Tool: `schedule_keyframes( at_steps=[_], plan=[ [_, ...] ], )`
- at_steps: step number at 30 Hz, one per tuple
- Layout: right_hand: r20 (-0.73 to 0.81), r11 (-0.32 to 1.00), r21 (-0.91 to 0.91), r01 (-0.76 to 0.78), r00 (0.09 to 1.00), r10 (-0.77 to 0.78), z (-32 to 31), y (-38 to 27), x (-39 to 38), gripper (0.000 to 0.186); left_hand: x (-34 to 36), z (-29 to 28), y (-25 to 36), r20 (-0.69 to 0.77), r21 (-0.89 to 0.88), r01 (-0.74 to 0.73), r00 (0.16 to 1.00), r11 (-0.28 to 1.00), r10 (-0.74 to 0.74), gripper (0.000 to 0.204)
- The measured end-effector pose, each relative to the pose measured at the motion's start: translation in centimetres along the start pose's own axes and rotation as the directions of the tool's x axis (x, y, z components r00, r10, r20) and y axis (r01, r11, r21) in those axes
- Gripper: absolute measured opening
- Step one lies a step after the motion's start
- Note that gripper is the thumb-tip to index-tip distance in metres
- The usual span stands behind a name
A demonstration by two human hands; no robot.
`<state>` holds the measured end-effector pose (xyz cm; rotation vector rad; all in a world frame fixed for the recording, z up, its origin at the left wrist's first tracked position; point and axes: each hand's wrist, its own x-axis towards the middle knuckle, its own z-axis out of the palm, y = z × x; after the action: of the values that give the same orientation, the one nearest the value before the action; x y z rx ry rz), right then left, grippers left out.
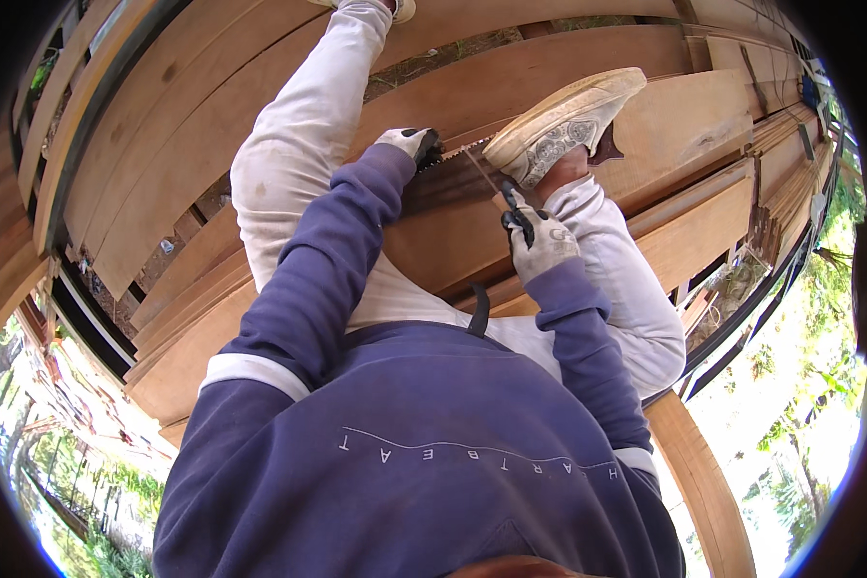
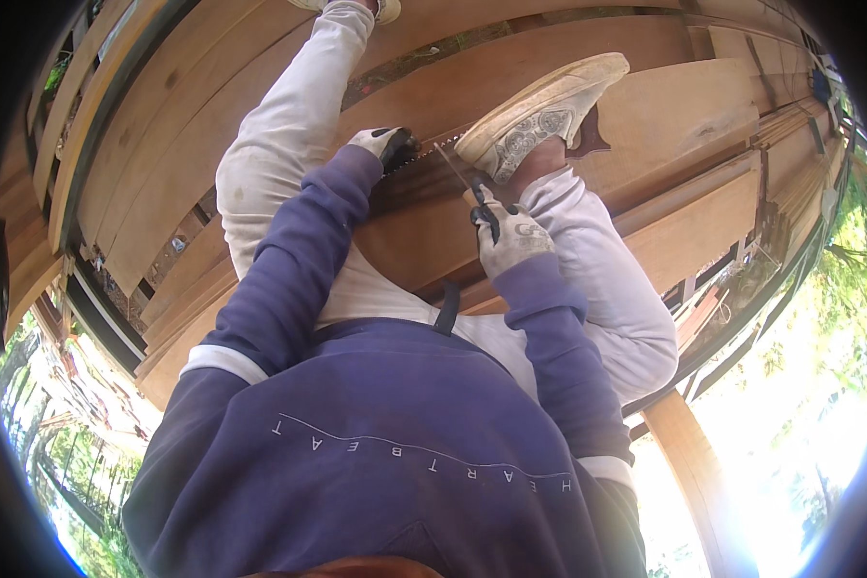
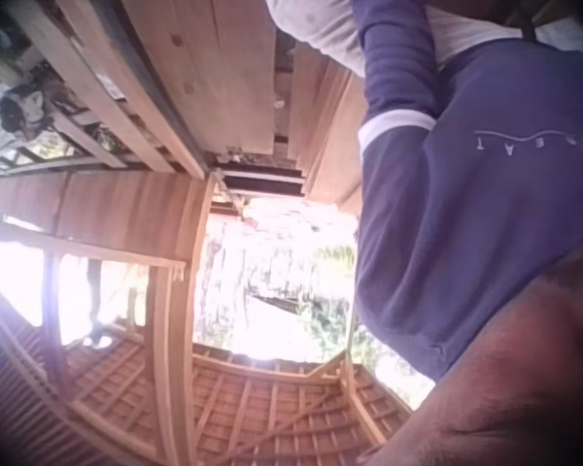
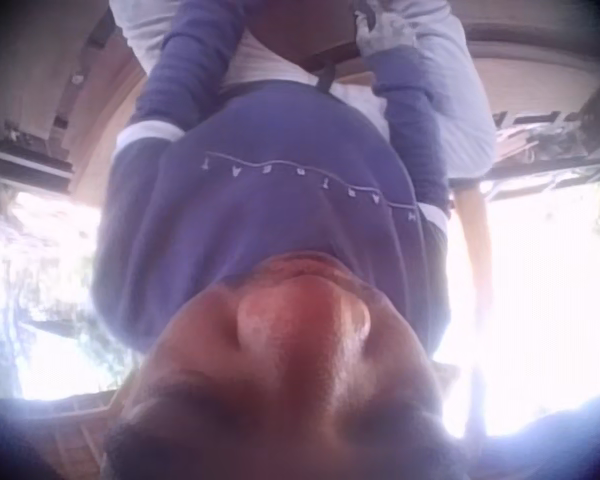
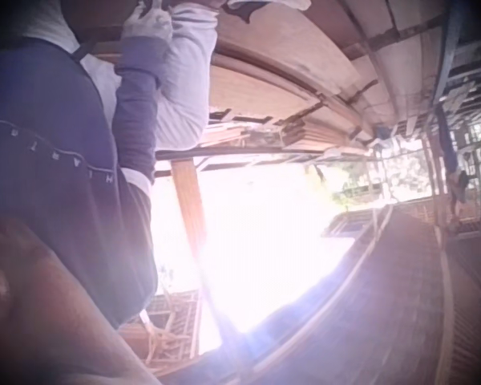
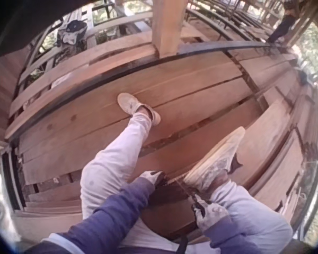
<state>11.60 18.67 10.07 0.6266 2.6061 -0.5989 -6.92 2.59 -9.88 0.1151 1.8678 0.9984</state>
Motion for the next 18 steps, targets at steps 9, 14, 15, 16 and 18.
schedule_keyframes(
  at_steps=[9, 14, 15, 16, 18],
  plan=[
    [0.108, 0.995, -0.099, 0.012, 0.994, -0.001, 1.0, -0.1, 0.5, 0.026, -0.1, 0.7, 2.1, 0.163, 0.229, -0.037, 0.987, 0.973, -0.001, 0.04],
    [0.24, 0.985, -0.17, -0.01, 0.969, 0.051, -0.4, -0.8, 1.7, 0.035, 2.2, 2.1, -1.1, 0.206, 0.047, -0.054, 0.978, 0.997, 0.043, 0.025],
    [0.276, 0.982, -0.187, -0.014, 0.959, 0.067, -0.7, -1.0, 2.1, 0.037, 2.2, 2.1, -0.8, 0.196, 0.071, -0.006, 0.98, 0.997, -0.008, 0.025],
    [0.312, 0.979, -0.204, -0.018, 0.946, 0.083, -0.6, -1.1, 2.3, 0.04, 2.3, 2.1, -0.6, 0.186, 0.094, 0.042, 0.981, 0.995, -0.059, 0.025],
    [0.316, 0.975, -0.221, 0.009, 0.947, 0.063, 0.3, -0.5, 2.2, 0.04, 2.2, 2.1, -0.4, 0.17, 0.11, 0.072, 0.981, 0.991, -0.09, 0.026]
  ],
)
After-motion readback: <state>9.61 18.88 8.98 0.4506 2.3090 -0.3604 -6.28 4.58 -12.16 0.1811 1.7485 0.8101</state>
